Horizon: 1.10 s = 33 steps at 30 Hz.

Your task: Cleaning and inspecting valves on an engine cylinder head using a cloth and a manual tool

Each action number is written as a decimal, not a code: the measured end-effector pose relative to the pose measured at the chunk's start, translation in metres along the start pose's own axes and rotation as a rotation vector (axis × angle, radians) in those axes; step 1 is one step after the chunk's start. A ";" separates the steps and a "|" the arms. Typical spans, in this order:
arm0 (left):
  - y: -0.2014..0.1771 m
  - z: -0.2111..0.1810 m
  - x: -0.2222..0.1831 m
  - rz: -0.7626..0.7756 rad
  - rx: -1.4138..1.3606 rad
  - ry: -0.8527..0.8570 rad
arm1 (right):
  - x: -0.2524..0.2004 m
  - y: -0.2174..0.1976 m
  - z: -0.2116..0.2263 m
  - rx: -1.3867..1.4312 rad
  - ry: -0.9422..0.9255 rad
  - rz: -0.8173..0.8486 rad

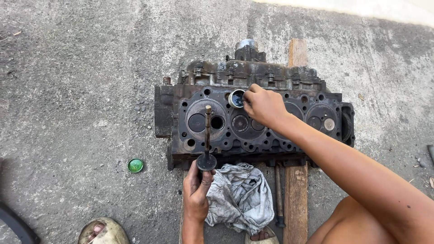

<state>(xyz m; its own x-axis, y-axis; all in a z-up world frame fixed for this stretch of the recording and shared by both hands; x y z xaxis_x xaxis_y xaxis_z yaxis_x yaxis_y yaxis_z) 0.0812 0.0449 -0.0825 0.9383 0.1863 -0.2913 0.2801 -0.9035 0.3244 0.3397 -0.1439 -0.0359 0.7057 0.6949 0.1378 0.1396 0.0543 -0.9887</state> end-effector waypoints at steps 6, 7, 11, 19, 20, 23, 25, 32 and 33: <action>0.006 -0.004 0.004 0.009 -0.040 0.012 | -0.001 0.022 -0.027 0.583 0.439 0.194; 0.008 -0.005 0.005 0.010 -0.040 0.012 | -0.002 0.020 -0.028 0.582 0.441 0.193; 0.018 -0.012 0.014 0.014 0.022 0.030 | -0.015 0.018 -0.042 0.695 0.602 0.215; 0.037 0.007 0.027 0.095 -0.113 0.001 | -0.038 0.026 -0.053 0.690 0.635 0.160; 0.035 0.009 0.026 0.075 -0.106 -0.009 | -0.040 0.025 -0.051 0.690 0.638 0.171; 0.032 0.012 0.024 0.059 -0.114 -0.001 | -0.045 0.033 -0.051 0.685 0.631 0.169; 0.029 0.012 0.024 0.055 -0.129 0.021 | -0.044 0.038 -0.050 0.683 0.615 0.158; 0.025 0.013 0.020 0.049 -0.157 0.029 | -0.040 0.031 -0.041 0.651 0.518 0.082; 0.024 0.012 0.019 0.050 -0.164 0.033 | -0.038 0.028 -0.039 0.626 0.467 0.052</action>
<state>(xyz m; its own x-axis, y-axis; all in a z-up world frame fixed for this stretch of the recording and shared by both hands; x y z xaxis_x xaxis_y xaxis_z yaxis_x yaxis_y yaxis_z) 0.1036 0.0216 -0.0914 0.9573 0.1582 -0.2421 0.2600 -0.8373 0.4809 0.3441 -0.1969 -0.0664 0.9391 0.3417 -0.0367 -0.2218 0.5209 -0.8243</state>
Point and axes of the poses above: each hand's wrist, its own x-axis towards the middle knuckle, its own y-axis out of the palm, z = x × y, the point moved 7 cm from there along x, towards the middle knuckle, and after that the axes turned 7 degrees about -y, right-handed, at the moved point
